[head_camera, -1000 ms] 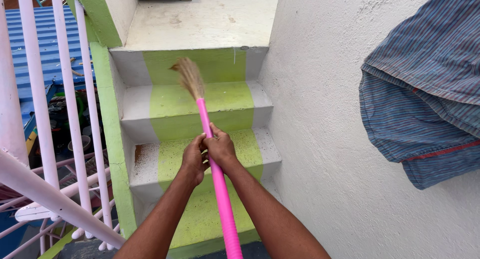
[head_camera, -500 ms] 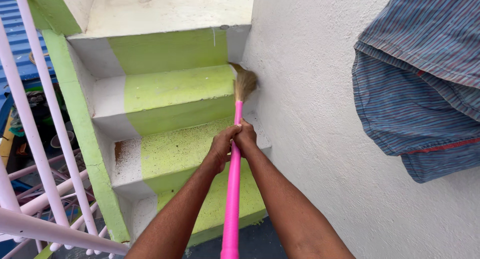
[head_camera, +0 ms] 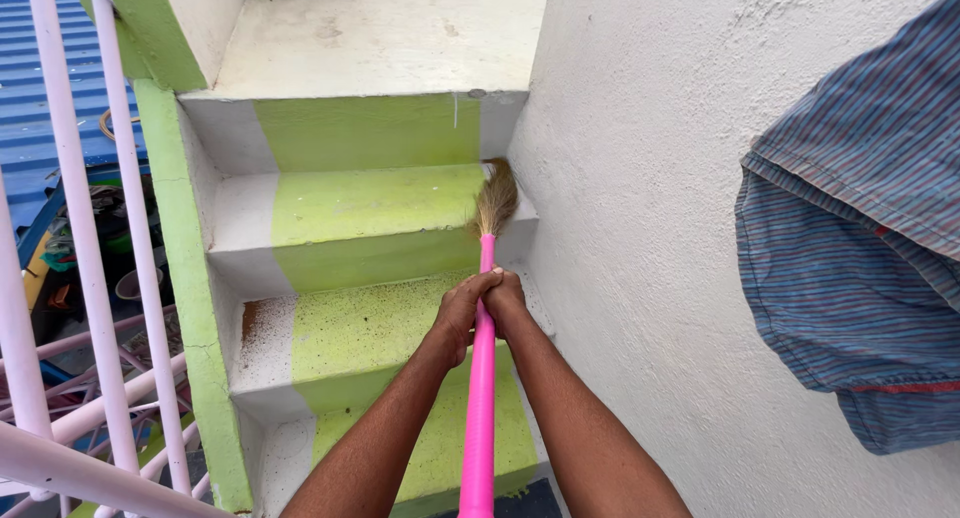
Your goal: The person sweeps a set of lime-green and white stairs using a pink-handled broom. They systematically sweep each step from top to bottom, moving dust and debris off the edges.
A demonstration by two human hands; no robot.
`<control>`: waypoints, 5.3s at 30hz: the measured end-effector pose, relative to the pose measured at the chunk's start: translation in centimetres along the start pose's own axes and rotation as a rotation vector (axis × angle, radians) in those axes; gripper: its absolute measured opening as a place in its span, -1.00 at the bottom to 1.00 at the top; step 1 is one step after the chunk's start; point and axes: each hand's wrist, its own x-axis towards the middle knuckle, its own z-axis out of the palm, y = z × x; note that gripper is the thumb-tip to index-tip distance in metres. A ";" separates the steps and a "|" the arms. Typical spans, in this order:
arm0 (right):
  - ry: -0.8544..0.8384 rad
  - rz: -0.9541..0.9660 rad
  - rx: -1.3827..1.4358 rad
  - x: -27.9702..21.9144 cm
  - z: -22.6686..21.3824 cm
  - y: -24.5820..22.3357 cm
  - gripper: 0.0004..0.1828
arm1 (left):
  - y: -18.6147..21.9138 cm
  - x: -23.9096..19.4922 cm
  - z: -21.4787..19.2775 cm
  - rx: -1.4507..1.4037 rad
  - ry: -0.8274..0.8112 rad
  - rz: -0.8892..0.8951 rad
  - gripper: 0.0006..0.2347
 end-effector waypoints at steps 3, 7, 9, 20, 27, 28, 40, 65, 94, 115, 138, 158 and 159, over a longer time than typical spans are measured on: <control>-0.230 -0.128 0.053 1.6 0.8 1.3 -0.60 | 0.9 -1.0 -0.9 0.046 0.020 -0.005 -0.26; -0.289 -0.139 0.064 -0.3 1.8 1.3 -0.66 | 1.2 -1.8 -2.5 0.094 0.058 0.002 -0.13; -0.237 -0.181 0.055 -2.3 2.3 1.4 -0.57 | 0.9 -1.5 -3.5 0.112 0.026 0.020 -0.16; -0.328 0.020 -0.095 -8.0 13.1 1.7 -0.62 | -0.9 -5.1 -11.5 -0.093 0.318 0.006 -0.40; -0.548 -0.104 0.065 -8.2 14.0 1.8 -0.66 | -1.3 -6.7 -13.3 -0.021 0.396 0.181 -0.34; -0.499 -0.074 0.017 -9.0 14.8 1.7 -0.63 | -1.4 -6.7 -13.9 -0.037 0.404 0.178 -0.36; -0.619 -0.142 -0.237 -12.4 18.7 1.3 -0.61 | -0.7 -10.4 -17.4 -0.124 0.487 0.118 -0.38; -0.617 -0.359 -0.659 -16.7 17.1 4.0 -0.39 | -5.5 -10.6 -18.5 -0.266 0.496 -0.080 -0.61; -0.587 -0.178 -0.391 -18.3 16.8 3.0 -0.49 | -4.3 -11.8 -17.3 -0.156 0.675 0.080 -0.57; -0.441 -0.152 -0.389 -21.5 18.1 1.1 -0.48 | -4.3 -10.3 -19.8 -0.358 0.538 0.181 -0.59; -0.622 -0.164 -0.119 -18.3 16.8 2.9 -0.43 | -3.9 -11.8 -16.5 0.009 0.768 0.226 -0.61; -0.593 -0.040 -0.115 -17.9 18.0 5.7 -0.48 | -5.3 -13.3 -17.3 -0.106 0.668 0.068 -0.46; -0.640 -0.036 -0.144 -17.6 18.2 5.7 -0.49 | -5.2 -13.7 -16.9 -0.123 0.688 0.003 -0.46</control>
